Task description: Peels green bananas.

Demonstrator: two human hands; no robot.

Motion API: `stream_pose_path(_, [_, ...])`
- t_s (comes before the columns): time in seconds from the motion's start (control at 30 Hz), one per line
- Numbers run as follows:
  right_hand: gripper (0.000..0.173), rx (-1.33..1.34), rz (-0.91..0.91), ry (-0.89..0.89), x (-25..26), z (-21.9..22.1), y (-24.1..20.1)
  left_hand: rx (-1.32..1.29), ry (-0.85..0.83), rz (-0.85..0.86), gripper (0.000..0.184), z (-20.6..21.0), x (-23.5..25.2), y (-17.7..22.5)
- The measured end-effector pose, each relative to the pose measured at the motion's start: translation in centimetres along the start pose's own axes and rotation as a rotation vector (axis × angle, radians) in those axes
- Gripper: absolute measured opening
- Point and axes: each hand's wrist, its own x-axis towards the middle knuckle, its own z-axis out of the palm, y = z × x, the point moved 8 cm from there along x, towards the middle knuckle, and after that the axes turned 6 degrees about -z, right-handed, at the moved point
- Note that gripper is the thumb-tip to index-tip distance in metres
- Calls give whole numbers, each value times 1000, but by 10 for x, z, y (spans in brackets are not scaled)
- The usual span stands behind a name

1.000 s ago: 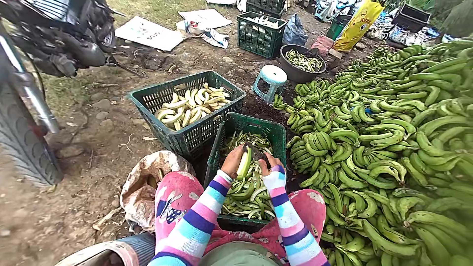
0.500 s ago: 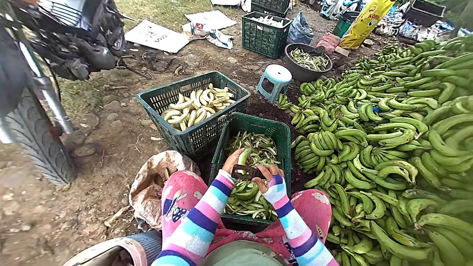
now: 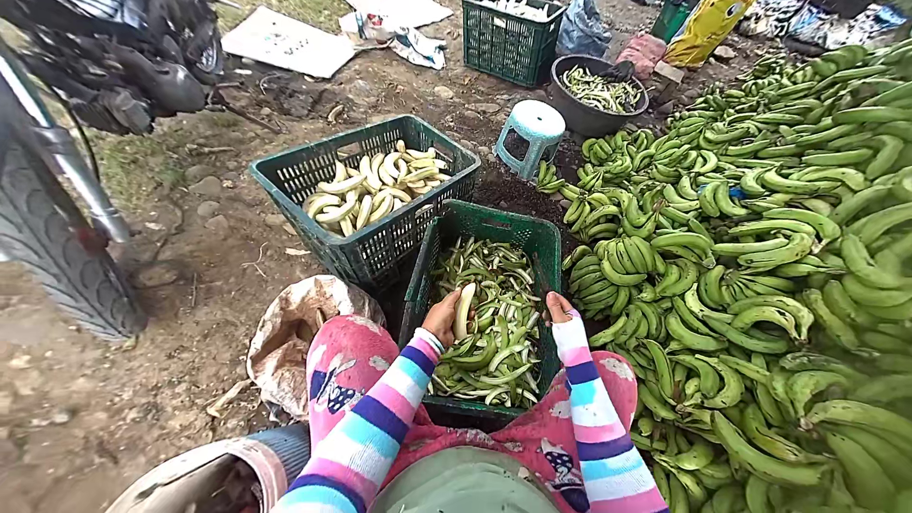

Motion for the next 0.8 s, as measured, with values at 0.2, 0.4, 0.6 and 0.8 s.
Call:
stream_pose_path(0.2, [42, 90, 129, 58, -12, -14, 32, 388, 205, -214, 37, -35, 25, -82])
stream_pose_path(0.4, [46, 90, 29, -40, 28, -5, 65, -14, 145, 63, 32, -7, 38, 66])
stream_pose_path(0.6, [44, 62, 83, 54, -1, -10, 34, -272, 89, 274, 56, -4, 25, 180])
stream_pose_path(0.8, [45, -1, 70, -16, 10, 3, 44, 280, 66, -48, 40, 21, 101, 37])
